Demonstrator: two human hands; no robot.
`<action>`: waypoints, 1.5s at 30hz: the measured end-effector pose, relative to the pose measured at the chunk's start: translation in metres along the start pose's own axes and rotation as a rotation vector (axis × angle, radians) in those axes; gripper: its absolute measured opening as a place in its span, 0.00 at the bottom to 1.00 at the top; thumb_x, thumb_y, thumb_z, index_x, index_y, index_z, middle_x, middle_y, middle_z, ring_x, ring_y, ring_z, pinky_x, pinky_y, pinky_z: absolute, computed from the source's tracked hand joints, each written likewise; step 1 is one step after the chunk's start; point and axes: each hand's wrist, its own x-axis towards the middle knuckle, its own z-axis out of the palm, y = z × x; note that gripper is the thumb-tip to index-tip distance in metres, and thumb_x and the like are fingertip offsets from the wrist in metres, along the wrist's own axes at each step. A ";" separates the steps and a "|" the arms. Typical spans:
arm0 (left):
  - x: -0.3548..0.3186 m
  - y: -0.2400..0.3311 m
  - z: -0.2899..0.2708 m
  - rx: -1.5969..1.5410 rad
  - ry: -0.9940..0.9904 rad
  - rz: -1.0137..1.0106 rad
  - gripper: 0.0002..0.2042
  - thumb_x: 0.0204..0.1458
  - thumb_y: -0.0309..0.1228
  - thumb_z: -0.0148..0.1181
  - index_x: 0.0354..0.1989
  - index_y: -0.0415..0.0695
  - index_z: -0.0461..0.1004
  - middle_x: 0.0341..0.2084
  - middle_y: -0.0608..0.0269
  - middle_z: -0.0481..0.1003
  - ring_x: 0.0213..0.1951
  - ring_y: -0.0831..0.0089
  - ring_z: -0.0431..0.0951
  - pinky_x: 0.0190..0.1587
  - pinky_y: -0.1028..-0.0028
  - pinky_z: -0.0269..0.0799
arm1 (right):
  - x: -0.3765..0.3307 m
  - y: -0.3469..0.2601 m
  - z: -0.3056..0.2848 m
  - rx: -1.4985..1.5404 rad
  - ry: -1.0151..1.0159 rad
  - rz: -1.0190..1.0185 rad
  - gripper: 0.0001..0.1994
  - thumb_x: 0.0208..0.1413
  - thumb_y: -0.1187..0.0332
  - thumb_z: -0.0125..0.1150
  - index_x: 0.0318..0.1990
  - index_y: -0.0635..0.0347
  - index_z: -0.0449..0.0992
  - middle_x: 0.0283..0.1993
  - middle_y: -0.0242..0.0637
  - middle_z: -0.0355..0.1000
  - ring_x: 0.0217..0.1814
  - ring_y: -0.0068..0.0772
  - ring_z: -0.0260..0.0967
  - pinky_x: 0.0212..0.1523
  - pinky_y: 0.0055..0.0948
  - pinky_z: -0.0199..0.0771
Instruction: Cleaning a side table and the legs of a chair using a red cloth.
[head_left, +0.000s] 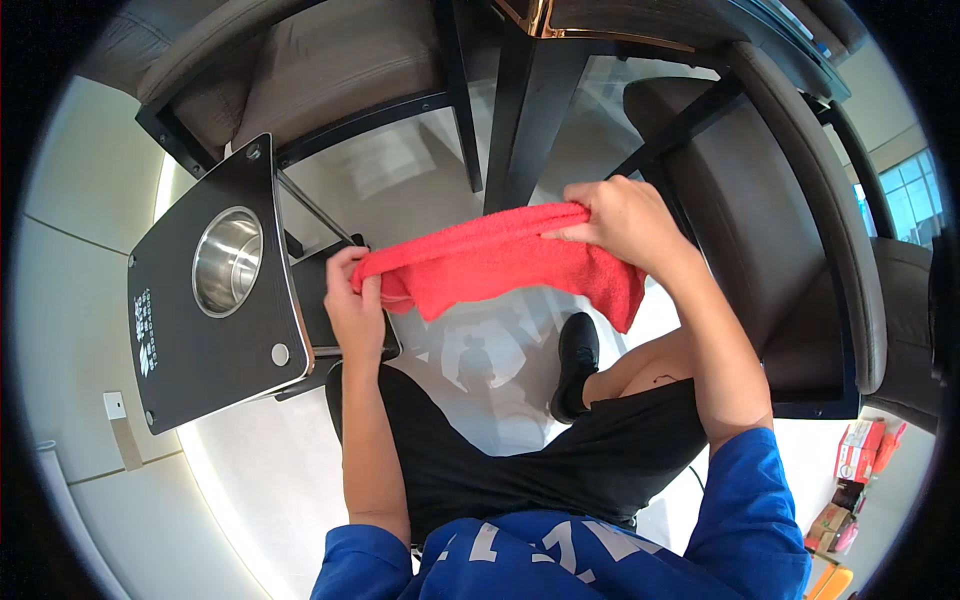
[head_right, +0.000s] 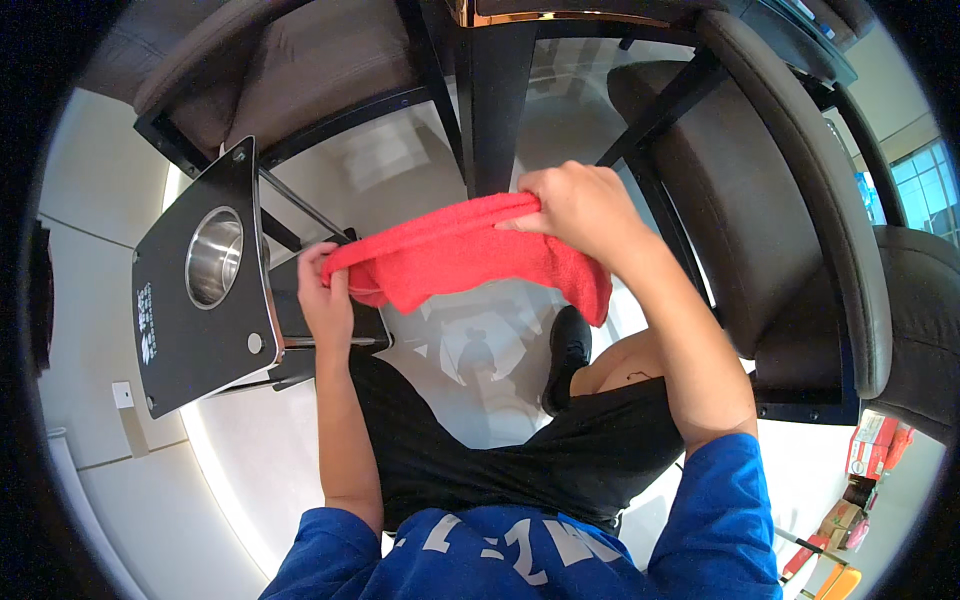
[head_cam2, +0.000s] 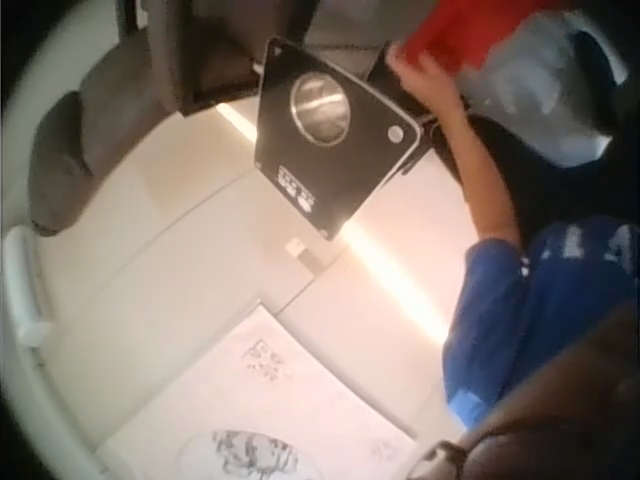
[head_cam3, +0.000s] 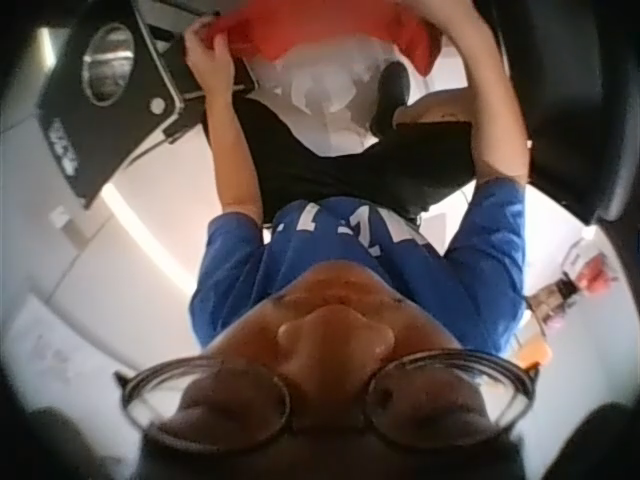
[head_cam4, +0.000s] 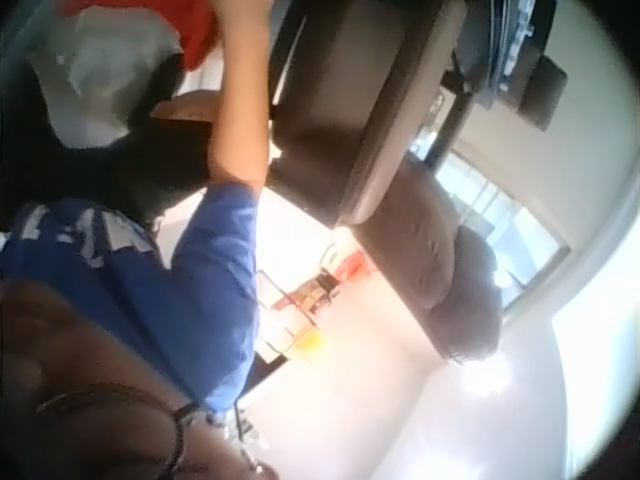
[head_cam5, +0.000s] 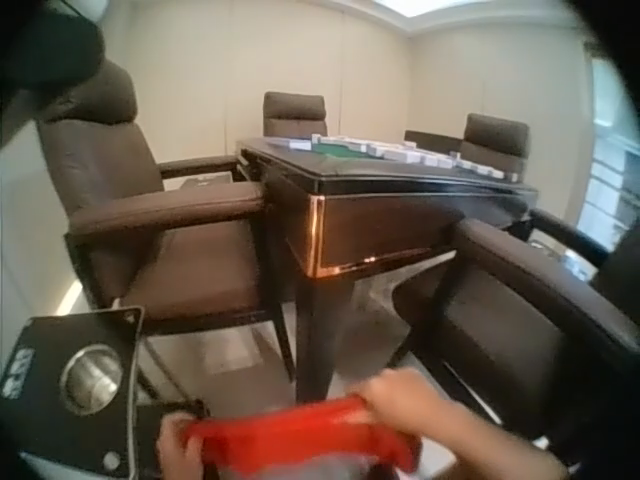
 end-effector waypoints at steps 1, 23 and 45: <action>0.004 0.007 -0.001 -0.165 0.013 -0.008 0.10 0.59 0.20 0.53 0.48 0.40 0.68 0.37 0.61 0.75 0.39 0.75 0.77 0.45 0.76 0.71 | 0.001 0.001 -0.005 0.016 0.004 -0.001 0.24 0.42 0.45 0.70 0.31 0.59 0.80 0.24 0.47 0.75 0.32 0.52 0.75 0.35 0.43 0.75; 0.011 0.139 -0.003 -0.070 -0.353 0.661 0.17 0.45 0.17 0.66 0.43 0.39 0.69 0.31 0.54 0.77 0.31 0.61 0.80 0.37 0.70 0.76 | -0.004 -0.029 0.033 0.464 -0.658 -0.158 0.17 0.44 0.64 0.66 0.43 0.60 0.77 0.32 0.46 0.76 0.35 0.49 0.74 0.37 0.39 0.71; 0.019 0.063 -0.009 -0.661 -0.360 -0.412 0.17 0.58 0.30 0.62 0.53 0.43 0.65 0.44 0.63 0.71 0.47 0.76 0.71 0.51 0.75 0.68 | 0.006 -0.015 -0.026 0.803 -0.328 -0.025 0.07 0.46 0.75 0.51 0.30 0.69 0.74 0.23 0.38 0.70 0.27 0.27 0.65 0.34 0.29 0.68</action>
